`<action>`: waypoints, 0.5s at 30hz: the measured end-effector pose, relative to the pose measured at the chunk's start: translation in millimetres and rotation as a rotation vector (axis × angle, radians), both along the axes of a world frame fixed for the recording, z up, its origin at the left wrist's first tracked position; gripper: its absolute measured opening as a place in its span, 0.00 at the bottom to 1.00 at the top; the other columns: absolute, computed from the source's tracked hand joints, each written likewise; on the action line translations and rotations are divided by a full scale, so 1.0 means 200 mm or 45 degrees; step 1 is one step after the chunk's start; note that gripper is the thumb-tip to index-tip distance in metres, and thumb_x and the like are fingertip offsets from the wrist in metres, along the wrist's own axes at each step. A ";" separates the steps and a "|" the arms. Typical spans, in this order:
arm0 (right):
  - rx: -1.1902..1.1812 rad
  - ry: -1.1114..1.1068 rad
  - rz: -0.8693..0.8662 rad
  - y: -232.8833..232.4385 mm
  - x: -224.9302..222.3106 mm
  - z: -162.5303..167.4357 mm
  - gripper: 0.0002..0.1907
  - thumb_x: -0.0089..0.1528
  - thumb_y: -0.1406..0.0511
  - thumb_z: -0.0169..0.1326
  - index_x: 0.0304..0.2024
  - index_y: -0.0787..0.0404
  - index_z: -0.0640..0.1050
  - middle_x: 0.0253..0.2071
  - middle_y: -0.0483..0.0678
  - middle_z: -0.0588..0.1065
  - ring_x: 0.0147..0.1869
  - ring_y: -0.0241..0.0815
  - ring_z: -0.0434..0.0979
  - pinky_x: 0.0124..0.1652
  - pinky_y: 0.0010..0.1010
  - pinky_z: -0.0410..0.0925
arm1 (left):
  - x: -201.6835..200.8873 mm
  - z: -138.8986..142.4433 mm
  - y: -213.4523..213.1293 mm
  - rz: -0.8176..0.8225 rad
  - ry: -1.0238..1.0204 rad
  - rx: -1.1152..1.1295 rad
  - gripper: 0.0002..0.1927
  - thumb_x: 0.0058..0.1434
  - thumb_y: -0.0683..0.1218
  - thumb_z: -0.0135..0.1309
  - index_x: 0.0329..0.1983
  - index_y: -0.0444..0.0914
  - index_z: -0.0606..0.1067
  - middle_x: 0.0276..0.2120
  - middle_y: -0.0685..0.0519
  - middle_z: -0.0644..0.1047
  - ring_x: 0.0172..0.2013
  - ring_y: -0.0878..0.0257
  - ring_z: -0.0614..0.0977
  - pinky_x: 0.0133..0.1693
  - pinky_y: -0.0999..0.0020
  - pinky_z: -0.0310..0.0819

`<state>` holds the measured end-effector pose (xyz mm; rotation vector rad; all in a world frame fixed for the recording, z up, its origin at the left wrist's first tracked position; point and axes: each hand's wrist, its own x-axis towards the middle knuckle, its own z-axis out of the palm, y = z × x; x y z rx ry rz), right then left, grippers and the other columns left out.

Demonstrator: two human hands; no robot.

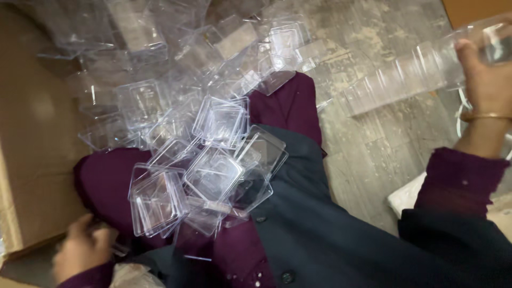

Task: The person sits on the floor among a large pile of clear plastic boxes and repeatedly picks up a base and lid, snaps the lid closed onto the base, and sets the assembled box aside. They work through the pile one box at a time, occasionally reaching into the cardboard box for more pieces.

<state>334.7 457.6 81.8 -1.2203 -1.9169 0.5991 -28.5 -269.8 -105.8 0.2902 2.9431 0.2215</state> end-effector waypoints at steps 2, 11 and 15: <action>0.460 -0.157 0.258 0.10 0.05 -0.09 0.25 0.61 0.67 0.63 0.59 0.67 0.73 0.58 0.51 0.75 0.65 0.48 0.76 0.65 0.37 0.69 | -0.03 0.25 0.10 0.017 0.105 0.273 0.24 0.62 0.43 0.53 0.63 0.37 0.72 0.41 0.37 0.81 0.41 0.45 0.83 0.45 0.52 0.77; 0.493 -0.320 0.287 0.24 0.10 -0.22 0.24 0.64 0.68 0.64 0.60 0.65 0.70 0.59 0.52 0.73 0.63 0.47 0.76 0.65 0.37 0.71 | 0.09 0.95 0.76 -0.228 -0.166 1.235 0.26 0.61 0.27 0.27 0.64 0.24 0.57 0.55 0.29 0.70 0.49 0.42 0.79 0.51 0.56 0.76; 0.420 -0.188 0.329 0.31 0.27 -0.34 0.20 0.68 0.63 0.58 0.59 0.65 0.69 0.55 0.51 0.73 0.59 0.47 0.75 0.59 0.38 0.71 | 0.11 0.97 0.89 -0.170 -0.247 1.380 0.23 0.61 0.30 0.28 0.61 0.27 0.58 0.53 0.34 0.73 0.47 0.46 0.82 0.50 0.59 0.79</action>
